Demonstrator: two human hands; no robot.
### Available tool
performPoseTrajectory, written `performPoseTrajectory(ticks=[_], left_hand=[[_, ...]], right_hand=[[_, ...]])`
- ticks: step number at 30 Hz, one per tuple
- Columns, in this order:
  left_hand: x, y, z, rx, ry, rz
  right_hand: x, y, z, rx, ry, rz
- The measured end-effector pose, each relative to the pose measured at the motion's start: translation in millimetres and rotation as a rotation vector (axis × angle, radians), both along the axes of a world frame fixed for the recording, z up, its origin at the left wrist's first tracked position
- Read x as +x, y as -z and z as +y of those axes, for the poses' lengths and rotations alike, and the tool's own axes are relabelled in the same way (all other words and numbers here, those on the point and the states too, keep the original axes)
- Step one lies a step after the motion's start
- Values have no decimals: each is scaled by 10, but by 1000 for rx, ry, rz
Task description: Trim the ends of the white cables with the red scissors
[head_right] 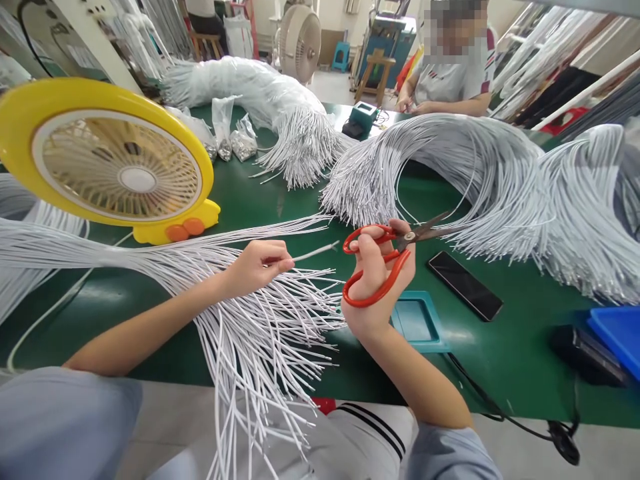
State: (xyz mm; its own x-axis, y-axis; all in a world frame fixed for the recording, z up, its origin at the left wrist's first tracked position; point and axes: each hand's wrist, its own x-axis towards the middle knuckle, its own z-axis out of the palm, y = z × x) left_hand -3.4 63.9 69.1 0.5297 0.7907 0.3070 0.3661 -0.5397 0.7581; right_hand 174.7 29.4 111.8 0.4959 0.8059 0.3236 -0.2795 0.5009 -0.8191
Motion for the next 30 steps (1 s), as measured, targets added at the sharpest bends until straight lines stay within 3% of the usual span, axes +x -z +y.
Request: performPoseTrajectory(ticks=[4,8,13,30], left_hand=[[13,-298,-374,5,157,-350],[-12,-386,-455,-74,155,-490],[8,-348,-381,-257,105,-508],[22,-323,-393,-405,131,-402]], right_hand=[[-160,164,-104,-111,-148,-191],[-282,283,-243,-96,-395,-254],[-246,275,-260,5,-365,-203],[-215,225,-221,-122,-338,-141]])
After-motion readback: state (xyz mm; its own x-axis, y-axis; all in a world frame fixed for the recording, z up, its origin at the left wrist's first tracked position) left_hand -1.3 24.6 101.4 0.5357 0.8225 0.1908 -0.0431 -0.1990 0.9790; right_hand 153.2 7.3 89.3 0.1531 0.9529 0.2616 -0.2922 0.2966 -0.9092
